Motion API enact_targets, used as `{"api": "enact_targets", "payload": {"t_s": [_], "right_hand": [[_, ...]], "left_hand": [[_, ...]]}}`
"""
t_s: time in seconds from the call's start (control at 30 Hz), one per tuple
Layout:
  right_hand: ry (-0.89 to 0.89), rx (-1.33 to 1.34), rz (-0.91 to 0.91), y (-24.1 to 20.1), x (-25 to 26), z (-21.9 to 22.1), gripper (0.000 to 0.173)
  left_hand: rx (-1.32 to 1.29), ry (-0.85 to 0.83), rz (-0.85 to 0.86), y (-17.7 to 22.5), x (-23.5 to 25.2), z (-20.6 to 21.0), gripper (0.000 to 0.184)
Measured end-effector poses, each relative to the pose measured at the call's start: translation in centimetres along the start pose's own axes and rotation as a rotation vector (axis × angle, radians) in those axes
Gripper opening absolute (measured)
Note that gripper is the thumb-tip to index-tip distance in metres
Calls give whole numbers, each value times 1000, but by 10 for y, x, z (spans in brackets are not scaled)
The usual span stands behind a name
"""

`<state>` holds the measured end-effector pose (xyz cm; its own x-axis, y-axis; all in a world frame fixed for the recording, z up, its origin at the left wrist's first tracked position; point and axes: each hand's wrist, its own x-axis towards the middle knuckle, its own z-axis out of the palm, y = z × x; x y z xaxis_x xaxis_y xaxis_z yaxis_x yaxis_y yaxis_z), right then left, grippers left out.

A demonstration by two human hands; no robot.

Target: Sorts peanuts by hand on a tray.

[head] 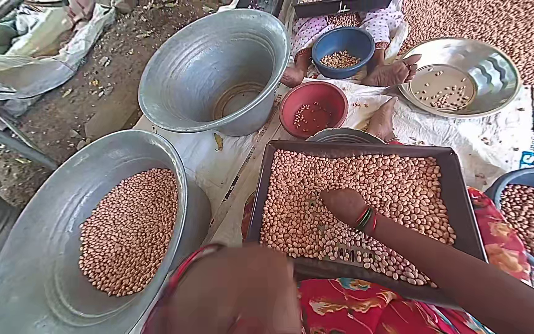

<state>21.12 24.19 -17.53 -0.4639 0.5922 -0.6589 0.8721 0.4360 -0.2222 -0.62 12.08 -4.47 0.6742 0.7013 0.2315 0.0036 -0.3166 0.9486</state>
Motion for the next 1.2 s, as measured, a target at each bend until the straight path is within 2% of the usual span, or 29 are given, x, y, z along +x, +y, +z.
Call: {"api": "enact_targets", "payload": {"t_s": [0.07,0.13,0.17,0.23,0.37,0.47,0.53,0.6,0.73,0.87,1.03,1.13,1.2], "right_hand": [[-22,34,-4,2,0,-3,32],[-24,57,-19,7,0,-4,34],[-21,66,-25,9,-1,-3,35],[-30,70,-15,11,-1,-4,36],[-82,76,9,6,0,-5,37],[-44,280,-87,10,-8,-8,30],[-58,326,-165,7,-14,-5,28],[-102,215,-167,-1,-14,4,31],[-130,80,-47,-14,-11,14,32],[-142,67,-65,-13,-10,13,32],[-159,6,-128,-10,-9,15,36],[-145,65,-140,-5,-8,15,35],[-33,315,-170,12,-9,15,34]], "left_hand": [[344,23,-253,-60,30,-17,32],[570,-44,-711,-93,45,-14,32],[620,-127,-877,-105,49,-13,35],[648,-236,-1024,-118,49,-9,37],[641,-285,-1070,-125,44,3,39],[571,-236,-992,-132,43,12,38],[540,-256,-984,-135,48,16,38],[556,-305,-1015,-137,56,18,39],[567,-390,-994,-139,65,30,39],[685,-478,-1077,-137,74,50,40],[738,-529,-1059,-138,73,60,37],[614,-431,-1124,-137,67,50,41],[385,-121,-1076,-133,52,33,36]]}}
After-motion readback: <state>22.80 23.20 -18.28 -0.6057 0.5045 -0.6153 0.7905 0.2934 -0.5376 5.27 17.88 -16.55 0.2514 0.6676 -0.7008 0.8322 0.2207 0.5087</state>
